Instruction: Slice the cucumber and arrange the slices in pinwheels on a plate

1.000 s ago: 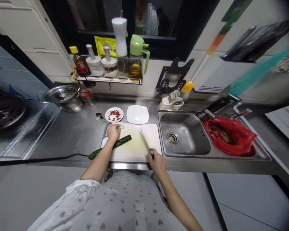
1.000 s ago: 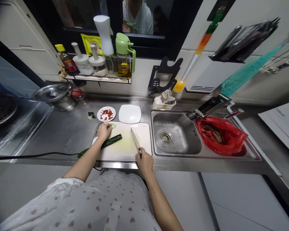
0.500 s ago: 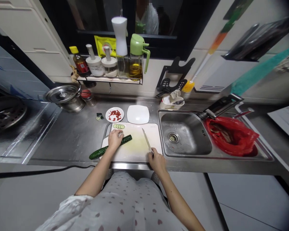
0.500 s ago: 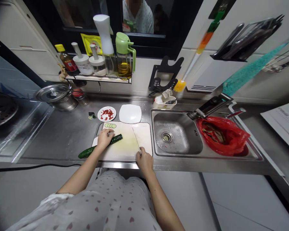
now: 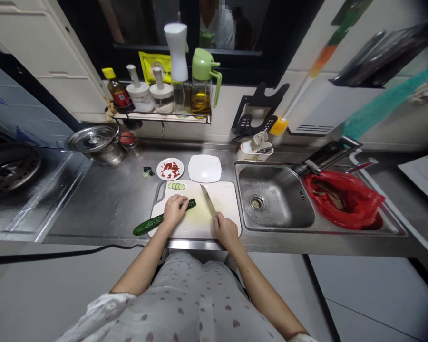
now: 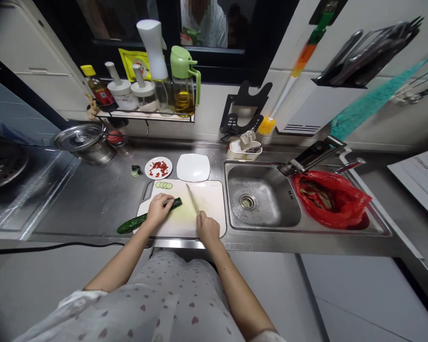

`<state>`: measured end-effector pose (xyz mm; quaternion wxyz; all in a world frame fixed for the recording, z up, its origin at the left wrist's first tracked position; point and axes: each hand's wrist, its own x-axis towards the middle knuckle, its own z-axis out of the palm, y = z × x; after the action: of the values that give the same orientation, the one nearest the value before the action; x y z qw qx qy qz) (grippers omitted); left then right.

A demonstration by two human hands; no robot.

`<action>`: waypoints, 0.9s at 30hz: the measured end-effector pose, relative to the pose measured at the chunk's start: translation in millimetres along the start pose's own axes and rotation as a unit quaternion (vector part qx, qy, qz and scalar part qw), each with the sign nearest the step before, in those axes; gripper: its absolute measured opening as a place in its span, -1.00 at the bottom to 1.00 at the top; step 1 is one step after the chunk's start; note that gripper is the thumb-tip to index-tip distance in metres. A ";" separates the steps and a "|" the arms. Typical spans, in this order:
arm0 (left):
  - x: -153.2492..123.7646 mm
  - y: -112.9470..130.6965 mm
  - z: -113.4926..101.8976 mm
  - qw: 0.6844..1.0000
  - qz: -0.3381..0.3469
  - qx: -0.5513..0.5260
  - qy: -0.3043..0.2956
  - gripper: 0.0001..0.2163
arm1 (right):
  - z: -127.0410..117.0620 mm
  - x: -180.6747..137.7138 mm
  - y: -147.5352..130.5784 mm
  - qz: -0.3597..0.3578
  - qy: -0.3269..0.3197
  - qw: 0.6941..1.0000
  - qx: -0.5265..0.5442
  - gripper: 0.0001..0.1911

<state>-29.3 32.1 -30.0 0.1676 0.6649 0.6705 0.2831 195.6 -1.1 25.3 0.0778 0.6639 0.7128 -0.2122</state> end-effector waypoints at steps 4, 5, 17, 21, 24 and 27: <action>0.9 3.0 2.1 0.998 0.059 -0.009 -0.030 -0.77 | -5.3 1.3 -6.3 -0.008 -0.020 1.000 -0.009 -0.66; 1.3 2.9 2.9 0.997 0.067 -0.008 -0.035 -0.77 | -6.0 1.7 -7.8 -0.010 -0.023 1.000 -0.011 -0.67; 2.6 -7.1 12.6 0.993 0.108 -0.009 -0.039 -0.74 | -8.0 3.3 -23.7 -0.044 -0.041 0.998 -0.011 -0.72; 2.6 -8.4 12.5 0.992 0.119 -0.006 -0.044 -0.74 | -4.1 4.5 -25.1 -0.052 -0.046 0.998 -0.011 -0.73; 2.6 -9.0 13.0 0.992 0.121 -0.005 -0.044 -0.74 | -2.8 3.9 -25.7 -0.054 -0.048 0.997 -0.008 -0.73; 2.8 -9.2 13.7 0.992 0.118 -0.008 -0.041 -0.75 | -3.4 2.4 -26.5 -0.054 -0.047 0.997 -0.002 -0.73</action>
<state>-28.5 37.4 -45.8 0.1662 0.7489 0.5778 0.2786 170.0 1.7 32.7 0.1007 0.6133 0.7439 -0.2455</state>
